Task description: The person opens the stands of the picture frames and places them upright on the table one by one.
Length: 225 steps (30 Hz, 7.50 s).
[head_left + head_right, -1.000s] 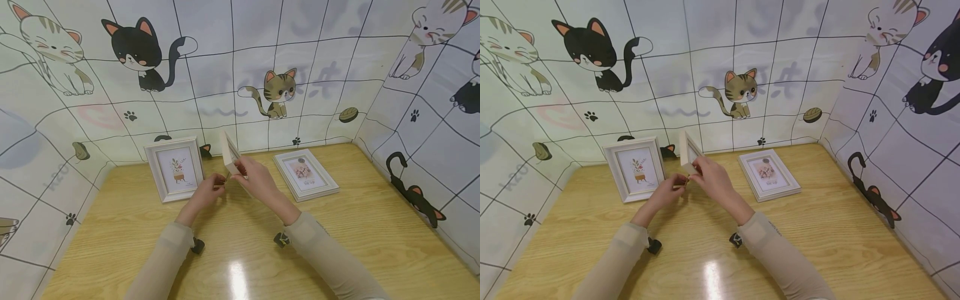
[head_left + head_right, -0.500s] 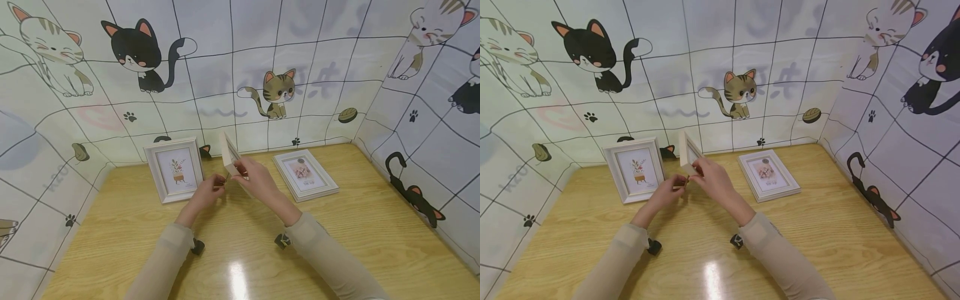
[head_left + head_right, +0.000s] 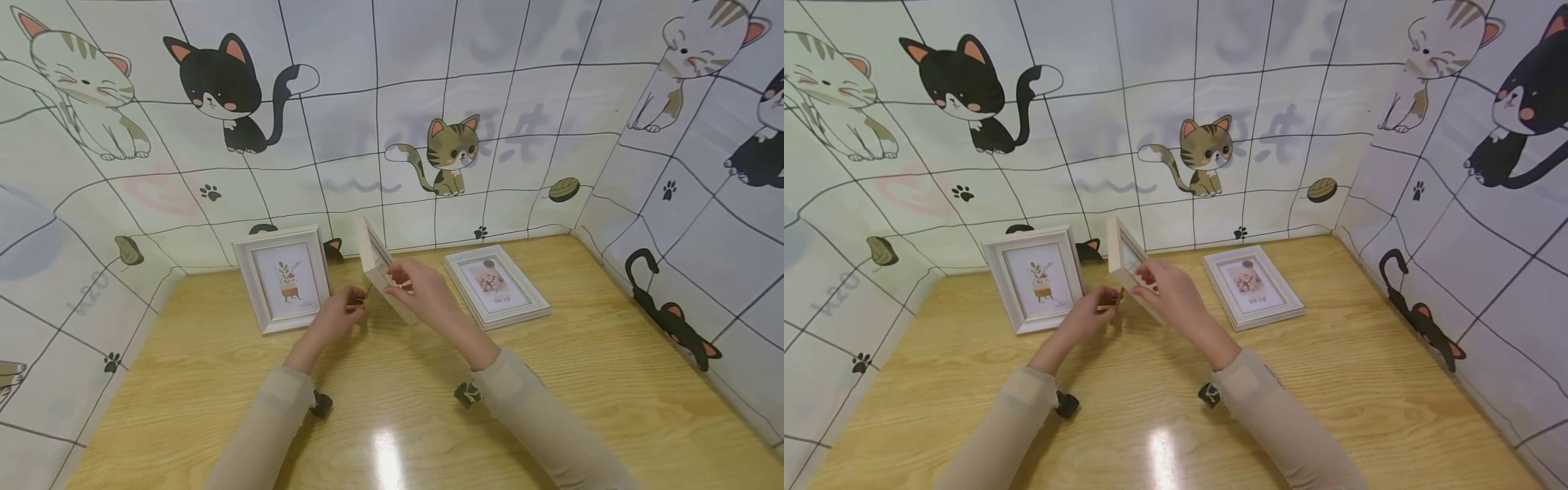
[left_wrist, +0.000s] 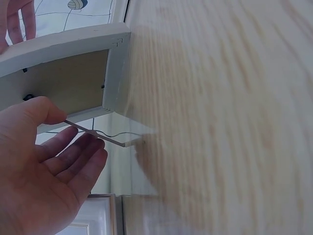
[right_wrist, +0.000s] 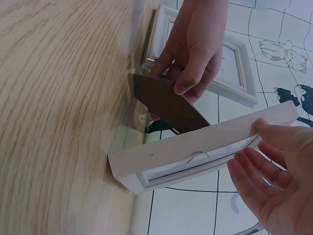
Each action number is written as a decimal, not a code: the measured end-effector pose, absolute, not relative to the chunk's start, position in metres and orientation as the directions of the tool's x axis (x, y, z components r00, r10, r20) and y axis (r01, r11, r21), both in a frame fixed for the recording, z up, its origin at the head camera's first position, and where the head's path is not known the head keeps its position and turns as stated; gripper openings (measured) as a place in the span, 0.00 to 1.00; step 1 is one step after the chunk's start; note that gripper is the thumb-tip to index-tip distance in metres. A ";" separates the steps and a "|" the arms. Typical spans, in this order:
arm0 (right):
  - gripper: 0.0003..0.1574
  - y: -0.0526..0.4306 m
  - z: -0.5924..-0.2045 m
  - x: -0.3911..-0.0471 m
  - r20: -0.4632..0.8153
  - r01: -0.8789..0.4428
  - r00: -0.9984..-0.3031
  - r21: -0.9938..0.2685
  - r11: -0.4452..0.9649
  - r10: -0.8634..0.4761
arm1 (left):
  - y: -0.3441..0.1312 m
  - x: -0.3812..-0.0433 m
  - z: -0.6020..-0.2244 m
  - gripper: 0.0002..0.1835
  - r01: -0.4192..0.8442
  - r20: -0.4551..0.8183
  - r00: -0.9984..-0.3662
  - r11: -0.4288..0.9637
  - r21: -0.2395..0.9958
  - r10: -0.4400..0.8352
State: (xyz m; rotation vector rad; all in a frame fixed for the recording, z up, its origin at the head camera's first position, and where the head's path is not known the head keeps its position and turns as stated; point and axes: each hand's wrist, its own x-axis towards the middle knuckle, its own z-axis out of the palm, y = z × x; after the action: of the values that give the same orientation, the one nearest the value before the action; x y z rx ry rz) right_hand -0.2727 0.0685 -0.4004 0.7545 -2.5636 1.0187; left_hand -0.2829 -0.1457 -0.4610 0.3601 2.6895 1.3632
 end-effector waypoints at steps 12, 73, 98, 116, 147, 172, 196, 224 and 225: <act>0.18 0.078 -0.401 -0.273 0.431 -0.547 -0.834 -0.560 0.622 -0.345 | -0.146 -0.278 -0.443 0.21 0.219 0.104 -0.966 0.540 0.812 0.235; 0.18 0.141 -0.415 -0.273 0.373 -0.435 -0.893 -0.563 0.703 -0.253 | -0.132 -0.283 -0.379 0.22 0.235 0.269 -0.963 0.507 0.829 0.006; 0.18 0.150 -0.416 -0.273 0.367 -0.413 -0.902 -0.574 0.707 -0.228 | -0.119 -0.284 -0.416 0.22 0.120 0.076 -0.993 0.665 0.737 0.095; 0.17 0.157 -0.416 -0.276 0.370 -0.401 -0.904 -0.562 0.724 -0.214 | -0.117 -0.300 -0.424 0.29 0.123 0.158 -0.987 0.615 0.779 -0.002; 0.23 0.188 -0.416 -0.307 0.218 -0.266 -0.959 -0.481 0.835 -0.180 | -0.115 -0.287 -0.426 0.41 0.156 0.162 -0.986 0.559 0.814 0.038; 0.27 0.185 -0.441 -0.329 0.049 -0.167 -0.986 -0.408 0.898 -0.162 | -0.127 -0.263 -0.413 0.33 0.210 0.194 -0.977 0.605 0.768 0.093; 0.27 0.178 -0.447 -0.329 0.007 -0.167 -0.985 -0.288 0.943 -0.173 | -0.131 -0.262 -0.419 0.29 0.217 0.200 -0.975 0.618 0.756 0.099; 0.15 0.169 -0.445 -0.332 -0.053 -0.043 -0.997 -0.184 0.982 -0.053 | -0.130 -0.259 -0.426 0.23 0.204 0.170 -0.979 0.655 0.727 0.117; 0.14 0.170 -0.445 -0.332 -0.050 -0.044 -0.997 -0.187 0.981 -0.055 | -0.130 -0.259 -0.427 0.23 0.207 0.172 -0.978 0.657 0.725 0.119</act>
State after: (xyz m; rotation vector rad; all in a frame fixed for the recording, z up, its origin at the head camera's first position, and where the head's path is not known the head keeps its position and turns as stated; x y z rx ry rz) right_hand -0.3320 0.1697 -0.4454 0.0795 -3.1819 0.2979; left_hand -0.2595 -0.1302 -0.4270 0.2919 2.9583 1.3156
